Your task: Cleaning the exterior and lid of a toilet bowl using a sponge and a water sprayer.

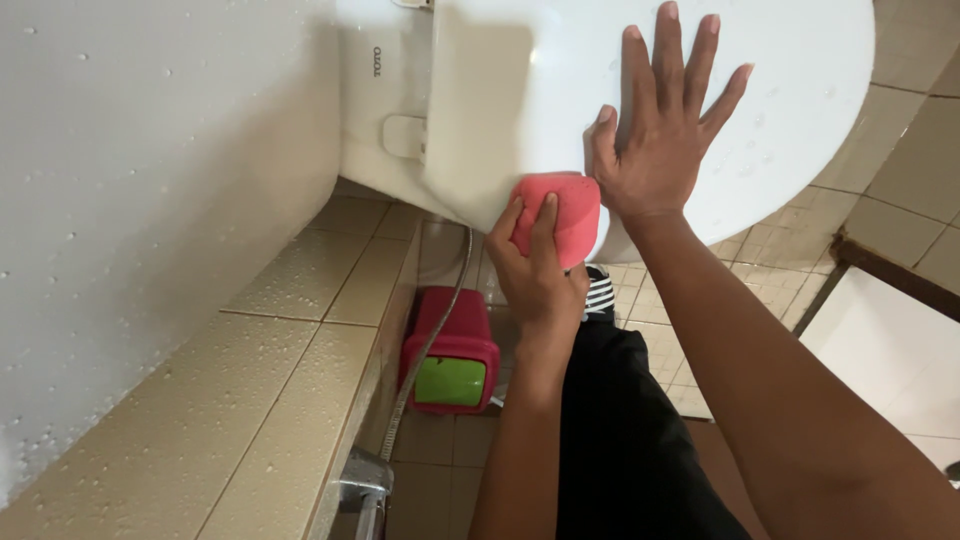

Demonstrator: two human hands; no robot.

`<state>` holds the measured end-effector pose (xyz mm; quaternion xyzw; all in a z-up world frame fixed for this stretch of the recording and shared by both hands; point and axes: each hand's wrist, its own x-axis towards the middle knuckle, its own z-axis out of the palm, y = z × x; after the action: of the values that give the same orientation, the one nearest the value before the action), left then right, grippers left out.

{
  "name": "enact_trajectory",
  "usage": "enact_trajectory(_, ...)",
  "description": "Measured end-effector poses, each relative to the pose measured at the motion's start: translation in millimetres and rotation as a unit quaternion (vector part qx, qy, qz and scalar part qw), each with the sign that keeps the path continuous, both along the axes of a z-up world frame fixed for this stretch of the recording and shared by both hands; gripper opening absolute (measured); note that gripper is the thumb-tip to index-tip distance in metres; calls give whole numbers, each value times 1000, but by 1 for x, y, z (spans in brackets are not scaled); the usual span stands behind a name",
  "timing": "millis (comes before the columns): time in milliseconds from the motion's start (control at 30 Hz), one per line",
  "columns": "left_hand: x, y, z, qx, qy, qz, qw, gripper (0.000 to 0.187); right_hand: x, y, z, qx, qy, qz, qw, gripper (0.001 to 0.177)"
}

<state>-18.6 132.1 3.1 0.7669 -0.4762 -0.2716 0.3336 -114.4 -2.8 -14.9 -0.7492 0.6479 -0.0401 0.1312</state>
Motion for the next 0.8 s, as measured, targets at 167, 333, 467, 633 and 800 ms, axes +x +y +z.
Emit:
enact_trajectory(167, -1, 4, -1, 0, 2, 1, 1000, 76, 0, 1, -2, -3, 1, 1, 1000, 64)
enact_trajectory(333, -2, -2, -2, -7, 4, 0, 1000, 78, 0, 1, -1, -6, -2, -1, 1000, 64)
enact_trajectory(467, -3, -8, -4, -13, -4, 4, 1000, 79, 2, 0, 0, -5, -5, -4, 1000, 63)
enact_trajectory(633, -2, -20, -1, -10, 8, 4, 1000, 82, 3, -2, 1, 0, -10, -6, 1000, 63)
enact_trajectory(800, -3, -35, -4, -24, -2, 14, 1000, 84, 5, -3, 5, 14, -16, -16, 1000, 62)
